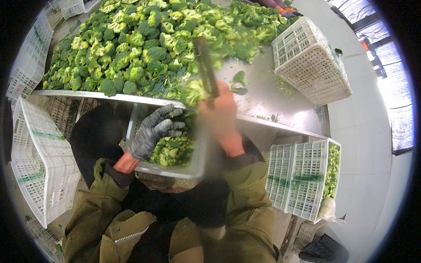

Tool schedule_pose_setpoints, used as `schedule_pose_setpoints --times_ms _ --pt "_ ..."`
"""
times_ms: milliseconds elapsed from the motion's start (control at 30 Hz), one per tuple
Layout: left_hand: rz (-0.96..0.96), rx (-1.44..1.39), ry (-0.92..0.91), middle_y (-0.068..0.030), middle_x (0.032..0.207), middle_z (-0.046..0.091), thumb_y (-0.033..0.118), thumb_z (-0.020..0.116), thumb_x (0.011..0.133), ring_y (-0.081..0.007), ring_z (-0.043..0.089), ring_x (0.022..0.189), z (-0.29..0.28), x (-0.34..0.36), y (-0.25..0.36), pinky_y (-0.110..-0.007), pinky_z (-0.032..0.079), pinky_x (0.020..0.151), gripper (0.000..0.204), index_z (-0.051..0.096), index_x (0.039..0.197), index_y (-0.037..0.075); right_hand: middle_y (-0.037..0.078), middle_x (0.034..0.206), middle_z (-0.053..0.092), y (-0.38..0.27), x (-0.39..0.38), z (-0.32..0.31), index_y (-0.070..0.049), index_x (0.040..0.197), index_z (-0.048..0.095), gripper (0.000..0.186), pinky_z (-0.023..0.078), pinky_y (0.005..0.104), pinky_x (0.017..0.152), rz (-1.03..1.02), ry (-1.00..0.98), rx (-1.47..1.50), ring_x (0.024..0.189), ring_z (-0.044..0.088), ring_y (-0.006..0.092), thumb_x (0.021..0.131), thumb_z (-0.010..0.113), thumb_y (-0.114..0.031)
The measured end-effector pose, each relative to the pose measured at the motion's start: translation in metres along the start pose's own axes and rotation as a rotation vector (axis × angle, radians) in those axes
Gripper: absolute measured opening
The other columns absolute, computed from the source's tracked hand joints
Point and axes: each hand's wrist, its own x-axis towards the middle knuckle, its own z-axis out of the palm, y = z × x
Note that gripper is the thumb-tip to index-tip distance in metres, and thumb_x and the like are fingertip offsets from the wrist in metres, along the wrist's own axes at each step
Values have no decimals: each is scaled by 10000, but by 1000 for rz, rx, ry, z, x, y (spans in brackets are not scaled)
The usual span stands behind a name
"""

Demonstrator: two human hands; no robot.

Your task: The person sits on the floor and uses shears to trim broccoli florets from a large pile on a metal table. They hold each floret with a gloved left hand, cut it with the shears in the right hand, and place the trimmed pieces into a white plastic crate between their legs.

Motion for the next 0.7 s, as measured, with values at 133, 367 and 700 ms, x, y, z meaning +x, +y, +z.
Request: schedule_pose_setpoints --times_ms 133,367,700 --pt "37 -70 60 -107 1353 618 228 634 1038 -219 661 1154 3 0 1 -405 615 941 481 513 1454 18 234 1313 582 -32 -33 12 46 1169 630 402 509 451 936 -278 -105 -41 1108 620 400 800 756 -53" --pt "-17 -64 142 -84 1329 641 120 651 1008 -200 651 1156 -4 -2 -4 -386 628 922 467 533 1447 16 192 1433 544 -31 -48 21 6 1147 561 465 503 461 981 -21 -117 82 1162 607 396 773 818 -93" --pt "-80 58 -63 -116 1398 627 158 681 986 -240 645 1221 -28 -4 8 -444 587 1011 530 518 1464 1 -14 752 563 -21 -51 1 -12 901 582 297 455 278 608 502 -195 398 672 513 86 801 837 -126"
